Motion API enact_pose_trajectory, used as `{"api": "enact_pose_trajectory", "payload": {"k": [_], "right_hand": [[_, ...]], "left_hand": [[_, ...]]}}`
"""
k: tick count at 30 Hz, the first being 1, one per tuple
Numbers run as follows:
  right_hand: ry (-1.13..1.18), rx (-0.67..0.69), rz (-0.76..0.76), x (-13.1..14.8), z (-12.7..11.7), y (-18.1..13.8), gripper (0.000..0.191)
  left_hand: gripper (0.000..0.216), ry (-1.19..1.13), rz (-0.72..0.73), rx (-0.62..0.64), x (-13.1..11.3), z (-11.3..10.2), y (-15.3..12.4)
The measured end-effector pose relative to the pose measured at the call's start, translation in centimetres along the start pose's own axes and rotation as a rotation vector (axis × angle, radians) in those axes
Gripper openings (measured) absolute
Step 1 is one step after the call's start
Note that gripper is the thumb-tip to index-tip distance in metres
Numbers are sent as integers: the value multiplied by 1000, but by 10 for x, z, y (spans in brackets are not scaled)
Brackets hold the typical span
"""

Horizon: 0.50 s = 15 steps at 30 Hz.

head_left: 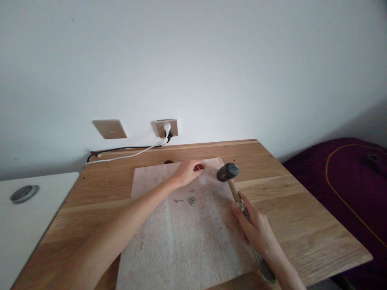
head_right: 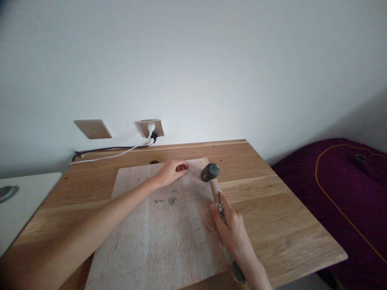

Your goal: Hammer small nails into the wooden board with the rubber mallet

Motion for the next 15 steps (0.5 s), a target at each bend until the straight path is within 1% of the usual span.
{"api": "enact_pose_trajectory", "payload": {"k": [4, 9, 15], "right_hand": [[2, 2, 4, 2, -1, 0, 64], [27, 19, 35, 7, -3, -1, 66], [65, 80, 111, 8, -2, -2, 76]], "left_hand": [[11, 10, 15, 1, 5, 2, -5], [12, 21, 33, 10, 5, 2, -8], [11, 16, 34, 13, 7, 4, -6]]}}
Point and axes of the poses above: each hand's wrist, its own y-axis towards the middle knuckle, its own z-axis out of the palm, x = y × z, the point moved 7 cm from there along y, towards the middle knuckle, and after that the axes turned 8 degrees about -z, right-handed, at the moved point
